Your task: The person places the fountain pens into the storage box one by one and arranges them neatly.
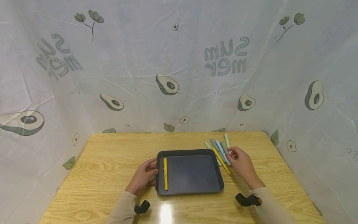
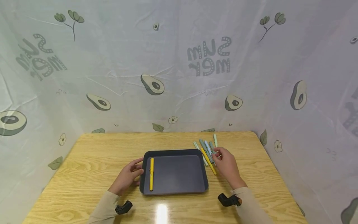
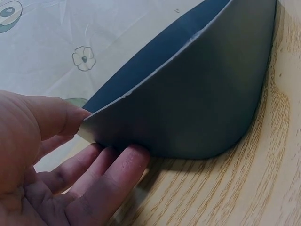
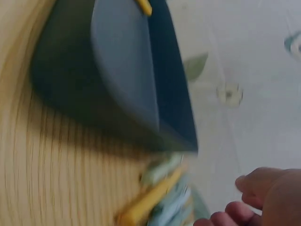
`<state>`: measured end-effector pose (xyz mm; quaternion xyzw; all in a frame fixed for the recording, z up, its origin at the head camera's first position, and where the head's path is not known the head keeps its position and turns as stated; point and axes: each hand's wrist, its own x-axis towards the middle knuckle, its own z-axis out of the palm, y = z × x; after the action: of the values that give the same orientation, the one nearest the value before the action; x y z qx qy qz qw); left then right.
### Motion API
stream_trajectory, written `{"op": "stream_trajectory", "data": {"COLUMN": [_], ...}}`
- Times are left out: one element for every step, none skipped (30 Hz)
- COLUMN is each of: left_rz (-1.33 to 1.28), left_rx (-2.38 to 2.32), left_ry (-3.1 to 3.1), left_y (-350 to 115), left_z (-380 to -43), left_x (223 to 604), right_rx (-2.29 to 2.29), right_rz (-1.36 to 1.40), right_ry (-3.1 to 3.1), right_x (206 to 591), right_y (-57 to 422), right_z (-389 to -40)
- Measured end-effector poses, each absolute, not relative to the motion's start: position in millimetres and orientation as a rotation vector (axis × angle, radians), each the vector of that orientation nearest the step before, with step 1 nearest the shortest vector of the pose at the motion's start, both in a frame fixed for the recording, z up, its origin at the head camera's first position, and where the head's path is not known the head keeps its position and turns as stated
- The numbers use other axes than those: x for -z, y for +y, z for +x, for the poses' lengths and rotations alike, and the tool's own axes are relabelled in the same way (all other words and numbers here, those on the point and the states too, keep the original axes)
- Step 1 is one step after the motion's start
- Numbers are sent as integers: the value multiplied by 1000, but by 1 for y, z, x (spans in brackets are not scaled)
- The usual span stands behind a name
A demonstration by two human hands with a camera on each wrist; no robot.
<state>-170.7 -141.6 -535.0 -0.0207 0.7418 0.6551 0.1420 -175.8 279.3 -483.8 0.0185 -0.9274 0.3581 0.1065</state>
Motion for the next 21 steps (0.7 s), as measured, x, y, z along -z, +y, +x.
{"op": "stream_trajectory", "data": {"left_rz": [-56, -56, -60, -60, -61, -68, -70, -74, -76, -77, -78, -78, -77, -75, -72, -70, -70, -68, -66, -64, -62], "left_rx": [-1887, -1888, -1889, -1888, -1888, -1892, -1893, -1897, -1899, -1903, -1906, -1907, -1909, -1911, -1914, -1914, -1916, -1918, -1920, -1920, -1922], "left_ry": [2142, 2141, 2144, 2147, 2149, 2151, 2153, 2156, 2157, 2158, 2159, 2160, 2160, 2160, 2160, 2159, 2156, 2152, 2147, 2148, 2143], "left_y": [-142, -142, -142, -142, -142, -141, -141, -140, -140, -140, -140, -140, -140, -140, -140, -140, -140, -140, -141, -141, -141], "left_z": [-171, -170, -171, -171, -171, -171, -171, -171, -172, -172, -172, -173, -173, -173, -174, -174, -174, -174, -174, -174, -175], "left_x": [535, 535, 535, 535, 534, 534, 534, 534, 534, 533, 533, 534, 534, 534, 535, 535, 535, 535, 535, 535, 536], "right_rx": [-1040, -1033, -1033, -1039, -1047, -1047, -1053, -1061, -1065, -1073, -1084, -1089, -1093, -1095, -1095, -1095, -1089, -1083, -1082, -1087, -1085], "right_rz": [39, 24, 9, -3, -15, -26, -40, -54, -65, -76, -88, -96, -98, -95, -93, -92, -93, -89, -91, -91, -92], "right_ry": [-2745, -2756, -2772, -2786, -2800, -2817, -2833, -2850, -2869, -2883, -2895, -2903, -2911, -2914, -2917, -2919, -2921, -2922, -2923, -2923, -2925], "right_x": [486, 488, 489, 491, 493, 495, 498, 500, 501, 502, 504, 505, 506, 507, 508, 509, 510, 511, 512, 512, 513], "right_y": [286, 293, 299, 304, 308, 312, 315, 318, 320, 321, 321, 322, 322, 322, 322, 321, 321, 321, 320, 320, 320], "right_z": [-177, -177, -177, -178, -179, -180, -180, -181, -183, -184, -185, -186, -187, -188, -189, -189, -189, -190, -190, -190, -190]}}
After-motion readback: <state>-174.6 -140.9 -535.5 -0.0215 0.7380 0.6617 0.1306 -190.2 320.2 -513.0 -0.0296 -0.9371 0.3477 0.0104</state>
